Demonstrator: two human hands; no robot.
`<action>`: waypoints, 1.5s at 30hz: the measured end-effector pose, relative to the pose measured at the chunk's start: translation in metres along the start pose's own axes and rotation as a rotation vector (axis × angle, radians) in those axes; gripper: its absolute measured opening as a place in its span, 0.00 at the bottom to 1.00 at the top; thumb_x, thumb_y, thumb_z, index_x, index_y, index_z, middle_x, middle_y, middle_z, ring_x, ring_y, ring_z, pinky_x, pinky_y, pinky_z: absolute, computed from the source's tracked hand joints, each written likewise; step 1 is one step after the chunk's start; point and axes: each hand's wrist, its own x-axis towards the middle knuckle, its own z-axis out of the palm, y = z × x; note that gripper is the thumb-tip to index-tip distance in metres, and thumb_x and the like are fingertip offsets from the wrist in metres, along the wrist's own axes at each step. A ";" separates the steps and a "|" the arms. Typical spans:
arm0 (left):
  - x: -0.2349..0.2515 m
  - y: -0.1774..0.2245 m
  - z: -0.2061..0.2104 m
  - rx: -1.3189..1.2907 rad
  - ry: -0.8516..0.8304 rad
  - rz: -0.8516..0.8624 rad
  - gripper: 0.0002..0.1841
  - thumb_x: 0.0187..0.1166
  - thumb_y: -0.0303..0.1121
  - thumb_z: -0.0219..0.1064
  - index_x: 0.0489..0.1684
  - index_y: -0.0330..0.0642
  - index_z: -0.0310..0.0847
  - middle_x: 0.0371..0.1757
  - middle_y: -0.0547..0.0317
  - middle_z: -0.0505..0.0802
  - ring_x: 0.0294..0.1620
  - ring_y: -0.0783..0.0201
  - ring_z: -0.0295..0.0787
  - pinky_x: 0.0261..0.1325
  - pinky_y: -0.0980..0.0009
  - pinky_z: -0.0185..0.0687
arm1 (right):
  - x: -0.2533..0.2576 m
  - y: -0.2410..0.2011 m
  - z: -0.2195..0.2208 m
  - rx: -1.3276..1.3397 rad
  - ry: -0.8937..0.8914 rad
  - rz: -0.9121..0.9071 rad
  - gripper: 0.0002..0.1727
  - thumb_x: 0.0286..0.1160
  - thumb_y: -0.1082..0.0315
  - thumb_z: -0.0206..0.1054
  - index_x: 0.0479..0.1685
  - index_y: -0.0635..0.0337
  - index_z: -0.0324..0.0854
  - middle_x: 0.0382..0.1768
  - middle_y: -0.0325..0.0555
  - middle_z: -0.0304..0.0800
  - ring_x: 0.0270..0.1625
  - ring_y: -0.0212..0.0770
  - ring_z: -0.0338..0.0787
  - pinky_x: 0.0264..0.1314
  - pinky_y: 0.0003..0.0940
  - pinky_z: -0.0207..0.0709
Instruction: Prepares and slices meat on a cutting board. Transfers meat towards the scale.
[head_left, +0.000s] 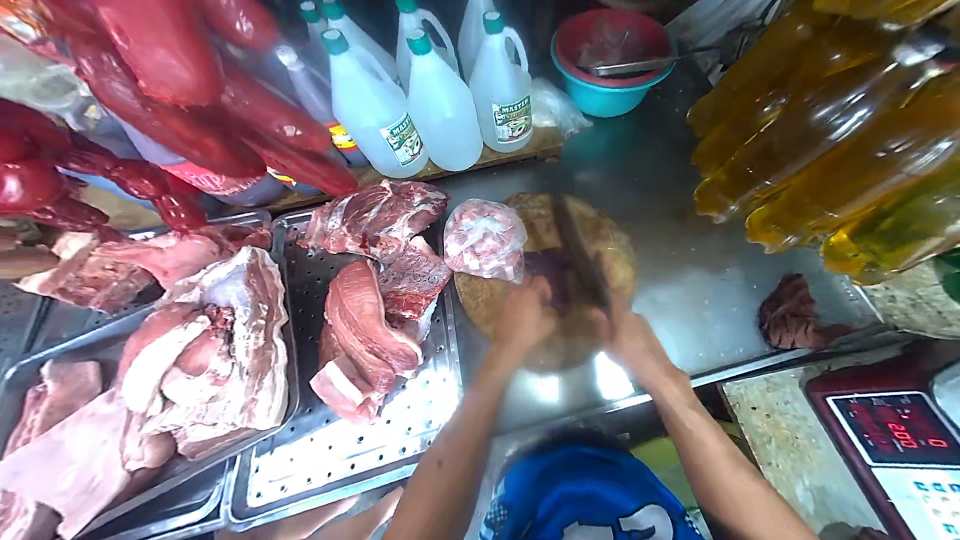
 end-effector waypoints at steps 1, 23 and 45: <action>-0.003 0.000 -0.003 0.018 0.012 -0.021 0.18 0.66 0.35 0.72 0.55 0.43 0.85 0.51 0.48 0.92 0.55 0.47 0.91 0.56 0.43 0.85 | 0.009 0.003 0.004 -0.003 -0.067 -0.004 0.34 0.92 0.51 0.51 0.91 0.58 0.56 0.74 0.59 0.82 0.70 0.58 0.87 0.75 0.57 0.78; 0.044 0.051 0.015 0.169 -0.217 -0.068 0.20 0.73 0.36 0.70 0.63 0.44 0.84 0.61 0.46 0.91 0.65 0.48 0.89 0.68 0.46 0.82 | -0.028 0.056 0.028 0.413 0.180 0.155 0.25 0.91 0.50 0.52 0.80 0.48 0.69 0.28 0.43 0.85 0.25 0.42 0.87 0.33 0.47 0.86; 0.047 0.027 -0.044 0.196 -0.084 0.226 0.16 0.84 0.36 0.61 0.66 0.52 0.86 0.67 0.52 0.90 0.65 0.48 0.88 0.67 0.42 0.82 | -0.052 0.018 0.078 0.216 0.488 0.100 0.24 0.88 0.54 0.54 0.73 0.59 0.77 0.25 0.43 0.88 0.25 0.41 0.89 0.32 0.43 0.85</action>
